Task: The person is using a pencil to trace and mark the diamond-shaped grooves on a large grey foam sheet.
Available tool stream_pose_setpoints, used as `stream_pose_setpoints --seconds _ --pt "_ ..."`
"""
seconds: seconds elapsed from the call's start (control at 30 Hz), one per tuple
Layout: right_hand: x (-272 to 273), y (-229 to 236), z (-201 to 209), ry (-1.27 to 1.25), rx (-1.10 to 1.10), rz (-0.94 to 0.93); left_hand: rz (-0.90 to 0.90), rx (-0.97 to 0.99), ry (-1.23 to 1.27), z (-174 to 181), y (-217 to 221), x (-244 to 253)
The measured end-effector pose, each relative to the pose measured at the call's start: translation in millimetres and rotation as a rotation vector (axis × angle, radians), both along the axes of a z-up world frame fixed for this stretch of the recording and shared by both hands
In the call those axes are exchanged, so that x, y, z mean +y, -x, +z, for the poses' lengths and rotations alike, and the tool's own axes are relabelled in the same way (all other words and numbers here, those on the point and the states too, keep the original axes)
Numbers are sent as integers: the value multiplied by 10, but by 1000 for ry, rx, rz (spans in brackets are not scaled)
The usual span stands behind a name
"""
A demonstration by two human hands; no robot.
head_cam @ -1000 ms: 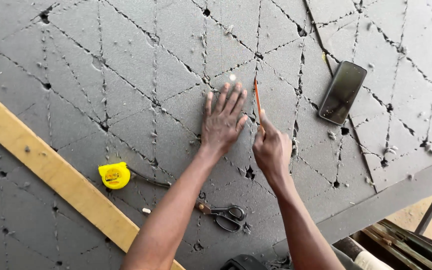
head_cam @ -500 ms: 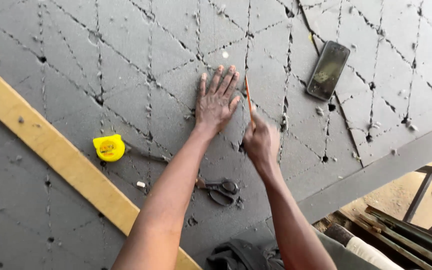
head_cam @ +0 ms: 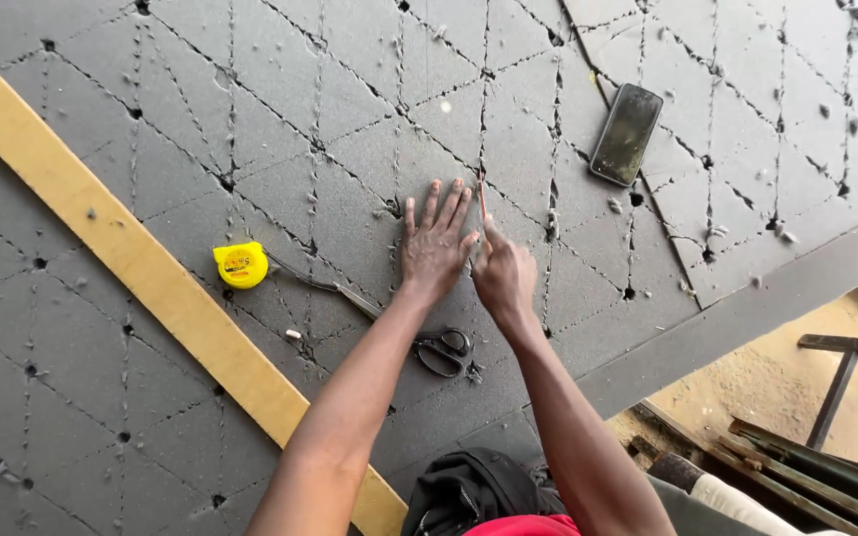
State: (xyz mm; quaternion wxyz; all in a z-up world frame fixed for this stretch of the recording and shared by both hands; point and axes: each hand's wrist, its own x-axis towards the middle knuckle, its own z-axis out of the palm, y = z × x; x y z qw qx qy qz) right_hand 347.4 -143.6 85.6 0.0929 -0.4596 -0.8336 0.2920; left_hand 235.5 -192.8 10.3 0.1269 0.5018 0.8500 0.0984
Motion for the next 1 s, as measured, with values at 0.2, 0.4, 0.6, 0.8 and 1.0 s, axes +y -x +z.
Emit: stream_pose_setpoints --seconds 0.2,0.4,0.6,0.8,1.0 --pt "-221 -261 58 79 9 -20 -45 87 -3 -45 30 -63" --pt "-377 -347 123 60 9 -52 -24 30 14 -46 5 -152" --pt "-352 -223 105 55 -44 -8 -25 40 75 -26 -4 -126" --pt "-531 -529 301 87 -116 -14 -45 32 94 2 -54 -247" --pt "-508 -372 161 54 -74 6 -20 47 53 -38 -68 -254"
